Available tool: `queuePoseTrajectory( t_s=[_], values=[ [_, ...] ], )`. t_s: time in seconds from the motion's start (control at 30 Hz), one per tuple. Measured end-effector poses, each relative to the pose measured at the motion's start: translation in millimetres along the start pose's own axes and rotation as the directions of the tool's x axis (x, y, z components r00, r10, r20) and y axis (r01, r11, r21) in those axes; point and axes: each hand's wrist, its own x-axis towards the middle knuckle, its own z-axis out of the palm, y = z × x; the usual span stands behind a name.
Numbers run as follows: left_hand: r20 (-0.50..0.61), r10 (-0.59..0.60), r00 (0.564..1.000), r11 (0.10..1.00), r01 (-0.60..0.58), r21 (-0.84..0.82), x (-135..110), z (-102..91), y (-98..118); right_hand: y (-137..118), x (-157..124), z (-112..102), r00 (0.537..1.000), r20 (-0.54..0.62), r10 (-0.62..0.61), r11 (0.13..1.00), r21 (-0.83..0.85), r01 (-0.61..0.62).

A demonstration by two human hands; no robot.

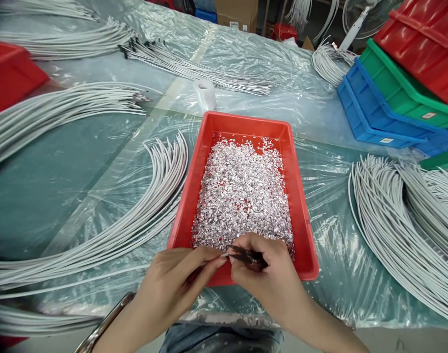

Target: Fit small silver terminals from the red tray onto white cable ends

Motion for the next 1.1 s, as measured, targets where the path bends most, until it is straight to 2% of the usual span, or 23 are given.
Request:
queuePoseTrajectory(
  t_s=[0.23, 0.37, 0.47, 0.53, 0.73, 0.87, 1.1],
  values=[
    [0.012, -0.027, 1.000, 1.000, 0.027, -0.014, 0, -1.1, 0, 1, 2, -3, 1.000, 0.024, 0.020, 1.000, 0.013, -0.020],
    [0.015, -0.045, 0.999, 0.998, 0.046, -0.035, -1, -1.6, 0, 1, 0, -4, 0.991, -0.055, -0.119, 0.992, -0.041, 0.117],
    [-0.023, -0.051, 0.998, 0.998, 0.050, -0.045, -1, -1.3, 1, 2, -5, -3, 0.935, -0.181, -0.306, 0.945, -0.179, 0.275],
    [-0.054, -0.050, 0.997, 0.997, 0.047, -0.055, -1, -1.3, 2, 2, -8, 0, 0.891, -0.221, -0.398, 0.906, -0.250, 0.342],
    [-0.093, -0.032, 0.995, 0.993, 0.022, -0.113, -2, -0.7, 2, 2, -11, 14, 0.793, -0.303, -0.528, 0.834, -0.358, 0.419],
    [-0.094, -0.041, 0.995, 0.990, 0.028, -0.139, -3, 1.1, 0, 1, -8, 18, 0.769, -0.285, -0.572, 0.799, -0.404, 0.445],
    [-0.103, -0.003, 0.995, 0.995, -0.008, -0.103, -2, 1.3, 1, 2, -7, 20, 0.738, -0.322, -0.593, 0.789, -0.417, 0.452]
  ],
)
